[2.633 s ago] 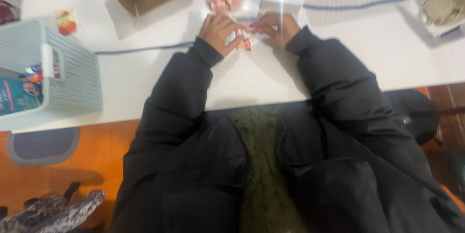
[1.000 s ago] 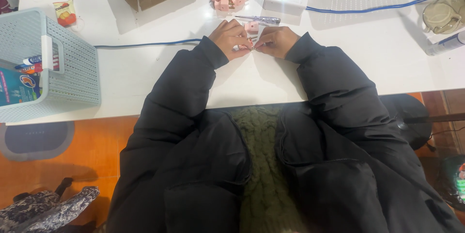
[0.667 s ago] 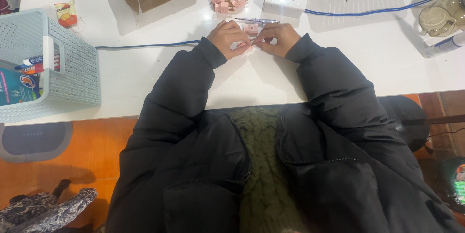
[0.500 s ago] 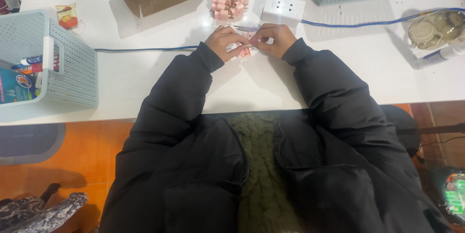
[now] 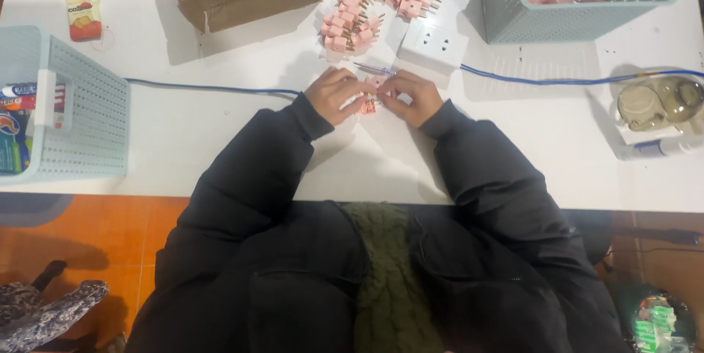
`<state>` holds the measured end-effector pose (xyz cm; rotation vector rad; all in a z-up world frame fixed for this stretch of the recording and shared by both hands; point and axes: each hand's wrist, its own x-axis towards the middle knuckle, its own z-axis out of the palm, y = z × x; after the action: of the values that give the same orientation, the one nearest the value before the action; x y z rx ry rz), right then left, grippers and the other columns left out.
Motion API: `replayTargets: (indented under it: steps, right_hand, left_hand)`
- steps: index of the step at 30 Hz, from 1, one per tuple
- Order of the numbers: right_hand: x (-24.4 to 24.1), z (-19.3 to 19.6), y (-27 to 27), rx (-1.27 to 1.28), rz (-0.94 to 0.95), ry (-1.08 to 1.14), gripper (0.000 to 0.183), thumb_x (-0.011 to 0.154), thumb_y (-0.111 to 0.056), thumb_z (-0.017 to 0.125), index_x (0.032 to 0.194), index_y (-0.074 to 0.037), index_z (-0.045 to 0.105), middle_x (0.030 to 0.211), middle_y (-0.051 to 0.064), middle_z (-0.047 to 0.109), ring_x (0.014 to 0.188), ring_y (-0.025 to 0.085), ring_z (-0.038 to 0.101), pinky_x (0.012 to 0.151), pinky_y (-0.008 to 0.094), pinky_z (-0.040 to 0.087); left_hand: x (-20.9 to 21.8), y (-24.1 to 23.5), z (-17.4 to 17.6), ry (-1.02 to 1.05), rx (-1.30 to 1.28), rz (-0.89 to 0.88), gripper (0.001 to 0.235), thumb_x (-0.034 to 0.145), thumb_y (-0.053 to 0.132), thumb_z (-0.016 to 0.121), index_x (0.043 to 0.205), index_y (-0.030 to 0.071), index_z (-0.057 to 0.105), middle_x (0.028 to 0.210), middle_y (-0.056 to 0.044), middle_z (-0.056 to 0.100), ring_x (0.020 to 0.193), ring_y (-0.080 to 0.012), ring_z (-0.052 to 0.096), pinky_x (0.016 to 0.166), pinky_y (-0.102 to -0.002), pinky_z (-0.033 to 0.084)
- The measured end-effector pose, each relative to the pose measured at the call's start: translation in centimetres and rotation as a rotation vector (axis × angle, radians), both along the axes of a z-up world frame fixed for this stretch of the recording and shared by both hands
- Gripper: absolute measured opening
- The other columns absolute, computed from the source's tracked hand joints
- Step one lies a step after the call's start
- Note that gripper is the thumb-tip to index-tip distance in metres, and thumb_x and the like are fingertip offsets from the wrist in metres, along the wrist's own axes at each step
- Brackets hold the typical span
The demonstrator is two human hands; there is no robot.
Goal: Assembling small pink plastic components using a small screwdriver on a white workbench.
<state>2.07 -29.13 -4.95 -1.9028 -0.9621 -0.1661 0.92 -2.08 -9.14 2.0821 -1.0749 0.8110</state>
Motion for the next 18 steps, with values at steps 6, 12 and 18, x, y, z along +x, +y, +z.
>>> replayTargets:
  steps: [6, 12, 18]
  right_hand:
    - [0.1, -2.0, -0.6, 0.057, -0.04, -0.015, 0.008, 0.102, -0.009, 0.09, 0.109, -0.006, 0.088, 0.093, 0.009, 0.076, 0.084, 0.03, 0.076, 0.084, 0.044, 0.065]
    - [-0.7, -1.8, -0.6, 0.038, -0.052, -0.001, 0.005, 0.104, -0.009, 0.087, 0.108, -0.006, 0.086, 0.099, 0.014, 0.078, 0.085, 0.035, 0.076, 0.081, 0.05, 0.064]
    - [-1.0, 0.0, 0.4, 0.031, -0.043, -0.057, 0.005, 0.108, -0.003, 0.08, 0.108, -0.004, 0.085, 0.103, 0.016, 0.077, 0.087, 0.035, 0.077, 0.08, 0.051, 0.064]
  left_hand:
    - [-0.7, -0.7, 0.6, -0.089, 0.027, 0.029, 0.023, 0.115, 0.015, 0.069, 0.136, 0.02, 0.079, 0.108, 0.001, 0.08, 0.101, -0.0234, 0.071, 0.085, -0.035, 0.057]
    - [-1.3, -0.8, 1.4, -0.125, 0.062, 0.017, 0.025, 0.115, 0.011, 0.066, 0.137, 0.017, 0.078, 0.108, 0.002, 0.078, 0.095, -0.0239, 0.07, 0.082, -0.036, 0.056]
    - [0.0, -0.3, -0.4, -0.181, 0.069, 0.054, 0.03, 0.116, 0.016, 0.071, 0.145, 0.013, 0.076, 0.112, 0.001, 0.079, 0.099, -0.0248, 0.071, 0.083, -0.037, 0.054]
